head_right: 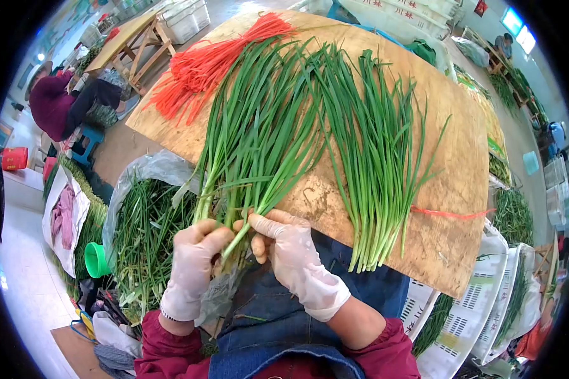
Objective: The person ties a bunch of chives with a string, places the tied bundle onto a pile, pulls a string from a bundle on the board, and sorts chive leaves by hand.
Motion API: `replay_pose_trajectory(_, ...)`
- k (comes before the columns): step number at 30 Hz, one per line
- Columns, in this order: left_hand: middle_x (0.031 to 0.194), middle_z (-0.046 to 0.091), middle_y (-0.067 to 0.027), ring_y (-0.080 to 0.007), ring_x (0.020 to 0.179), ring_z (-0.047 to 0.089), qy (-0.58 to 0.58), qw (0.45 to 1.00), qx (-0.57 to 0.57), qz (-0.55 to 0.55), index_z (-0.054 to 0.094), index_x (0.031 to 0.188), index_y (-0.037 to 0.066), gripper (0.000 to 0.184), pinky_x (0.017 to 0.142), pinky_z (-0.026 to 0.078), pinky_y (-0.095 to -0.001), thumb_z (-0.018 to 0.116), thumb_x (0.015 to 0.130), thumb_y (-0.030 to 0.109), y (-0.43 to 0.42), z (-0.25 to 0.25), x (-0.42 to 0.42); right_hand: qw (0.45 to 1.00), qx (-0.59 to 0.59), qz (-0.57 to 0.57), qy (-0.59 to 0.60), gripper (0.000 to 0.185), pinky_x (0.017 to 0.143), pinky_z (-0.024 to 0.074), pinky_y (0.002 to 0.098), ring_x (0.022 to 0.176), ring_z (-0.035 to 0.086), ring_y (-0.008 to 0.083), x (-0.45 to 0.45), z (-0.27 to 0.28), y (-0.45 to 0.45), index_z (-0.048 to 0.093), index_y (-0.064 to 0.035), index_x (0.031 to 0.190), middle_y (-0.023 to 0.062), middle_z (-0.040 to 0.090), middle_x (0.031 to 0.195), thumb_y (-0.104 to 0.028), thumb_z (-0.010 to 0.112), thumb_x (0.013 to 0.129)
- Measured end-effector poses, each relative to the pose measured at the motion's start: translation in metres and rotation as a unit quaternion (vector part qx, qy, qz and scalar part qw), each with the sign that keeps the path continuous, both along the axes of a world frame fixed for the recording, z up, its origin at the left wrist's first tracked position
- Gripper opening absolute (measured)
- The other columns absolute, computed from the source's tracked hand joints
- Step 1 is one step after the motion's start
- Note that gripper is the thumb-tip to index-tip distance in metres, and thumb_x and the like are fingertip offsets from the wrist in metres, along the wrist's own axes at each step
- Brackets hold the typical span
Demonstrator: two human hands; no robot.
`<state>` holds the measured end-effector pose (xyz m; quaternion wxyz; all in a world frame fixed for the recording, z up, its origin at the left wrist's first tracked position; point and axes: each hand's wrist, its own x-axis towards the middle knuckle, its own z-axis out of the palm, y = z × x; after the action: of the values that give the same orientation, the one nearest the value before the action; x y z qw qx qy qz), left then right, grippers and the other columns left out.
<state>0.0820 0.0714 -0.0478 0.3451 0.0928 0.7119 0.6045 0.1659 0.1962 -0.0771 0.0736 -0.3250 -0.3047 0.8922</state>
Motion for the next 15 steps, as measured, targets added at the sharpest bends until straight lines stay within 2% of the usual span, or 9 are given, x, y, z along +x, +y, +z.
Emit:
replay_pose_trajectory(3, 0.057, 0.049, 0.0018, -0.0029, 0.045, 0.04, 0.022, 0.997, 0.033, 0.065, 0.057, 0.074, 0.003, 0.012, 0.039, 0.028, -0.017, 0.052, 0.082, 0.011, -0.021, 0.016, 0.0, 1.0, 0.006, -0.022, 0.019, 0.019, 0.043, 0.0346, 0.0221, 0.047, 0.043, 0.0078, 0.001, 0.003, 0.006, 0.056, 0.0037, 0.099, 0.011, 0.063, 0.08, -0.012, 0.053, 0.089)
replay_pose_trajectory(4, 0.058, 0.049, 0.0016, -0.0032, 0.045, 0.04, 0.201, 0.978, 0.042, 0.041, 0.056, 0.077, 0.002, 0.013, 0.038, 0.027, -0.0171, 0.051, 0.084, 0.013, -0.038, 0.012, -0.005, 0.999, 0.012, -0.027, 0.025, 0.019, 0.043, 0.0341, 0.0221, 0.047, 0.042, 0.0077, 0.003, 0.004, 0.01, 0.055, 0.0039, 0.099, 0.0118, 0.064, 0.081, -0.012, 0.052, 0.089)
replay_pose_trajectory(7, 0.061, 0.052, 0.0, -0.0046, 0.045, 0.043, 0.185, 0.949, 0.197, 0.163, 0.057, 0.084, 0.001, 0.016, 0.037, 0.03, -0.0155, 0.057, 0.088, 0.017, -0.094, 0.003, -0.038, 0.998, -0.012, -0.054, 0.024, 0.016, 0.044, 0.0333, 0.0218, 0.048, 0.041, 0.0068, 0.008, 0.005, 0.018, 0.054, 0.0016, 0.097, 0.0103, 0.062, 0.077, -0.012, 0.052, 0.088)
replay_pose_trajectory(8, 0.06, 0.052, 0.0003, -0.0032, 0.044, 0.044, 0.152, 0.949, 0.144, 0.237, 0.057, 0.084, 0.001, 0.018, 0.036, 0.03, -0.0158, 0.058, 0.087, 0.019, -0.114, 0.002, -0.048, 0.998, -0.016, -0.063, 0.026, 0.016, 0.045, 0.0333, 0.0221, 0.048, 0.041, 0.0065, 0.01, 0.005, 0.02, 0.054, 0.0011, 0.096, 0.0097, 0.061, 0.076, -0.012, 0.053, 0.087)
replay_pose_trajectory(10, 0.066, 0.056, -0.0057, -0.0132, 0.053, 0.053, 0.221, 0.935, -0.18, 0.209, 0.058, 0.089, -0.001, 0.018, 0.044, 0.041, -0.0249, 0.06, 0.084, 0.016, -0.138, -0.002, -0.072, 0.998, 0.002, -0.062, 0.01, 0.02, 0.05, 0.0398, 0.0243, 0.055, 0.049, 0.0114, 0.013, 0.008, 0.021, 0.054, 0.0003, 0.1, 0.0097, 0.06, 0.078, -0.014, 0.054, 0.086)
replay_pose_trajectory(11, 0.072, 0.057, -0.0095, -0.0201, 0.062, 0.055, 0.422, 0.831, -0.339, 0.128, 0.058, 0.092, -0.002, 0.019, 0.054, 0.044, -0.0309, 0.06, 0.082, 0.015, -0.139, -0.015, -0.074, 0.997, 0.015, -0.07, -0.007, 0.021, 0.052, 0.0431, 0.0261, 0.058, 0.051, 0.0135, 0.012, 0.013, 0.02, 0.054, 0.0003, 0.102, 0.0101, 0.06, 0.079, -0.014, 0.054, 0.086)
replay_pose_trajectory(12, 0.077, 0.058, -0.0132, -0.0271, 0.07, 0.057, 0.589, 0.657, -0.469, 0.036, 0.058, 0.095, -0.003, 0.022, 0.063, 0.046, -0.037, 0.061, 0.08, 0.014, -0.133, -0.02, -0.075, 0.996, 0.029, -0.079, -0.023, 0.023, 0.054, 0.0464, 0.0278, 0.06, 0.054, 0.0155, 0.011, 0.015, 0.019, 0.054, 0.0003, 0.103, 0.0105, 0.06, 0.08, -0.014, 0.054, 0.086)
replay_pose_trajectory(13, 0.091, 0.058, -0.0182, -0.0361, 0.085, 0.054, 0.552, 0.715, -0.424, 0.062, 0.057, 0.099, -0.003, 0.028, 0.077, 0.043, -0.0426, 0.062, 0.078, 0.014, -0.122, -0.025, -0.072, 0.996, 0.024, -0.082, -0.019, 0.024, 0.056, 0.0487, 0.0308, 0.062, 0.056, 0.0178, 0.011, 0.016, 0.018, 0.053, 0.0006, 0.104, 0.0108, 0.06, 0.081, -0.015, 0.055, 0.086)
replay_pose_trajectory(15, 0.102, 0.056, -0.0181, -0.0341, 0.094, 0.054, 0.603, 0.758, -0.245, 0.027, 0.056, 0.108, 0.001, 0.035, 0.083, 0.044, -0.0392, 0.065, 0.075, 0.009, -0.074, -0.014, -0.052, 0.996, 0.016, -0.084, -0.014, 0.026, 0.062, 0.0535, 0.0367, 0.067, 0.059, 0.0225, 0.012, 0.016, 0.016, 0.053, 0.0012, 0.106, 0.0114, 0.059, 0.082, -0.016, 0.056, 0.086)
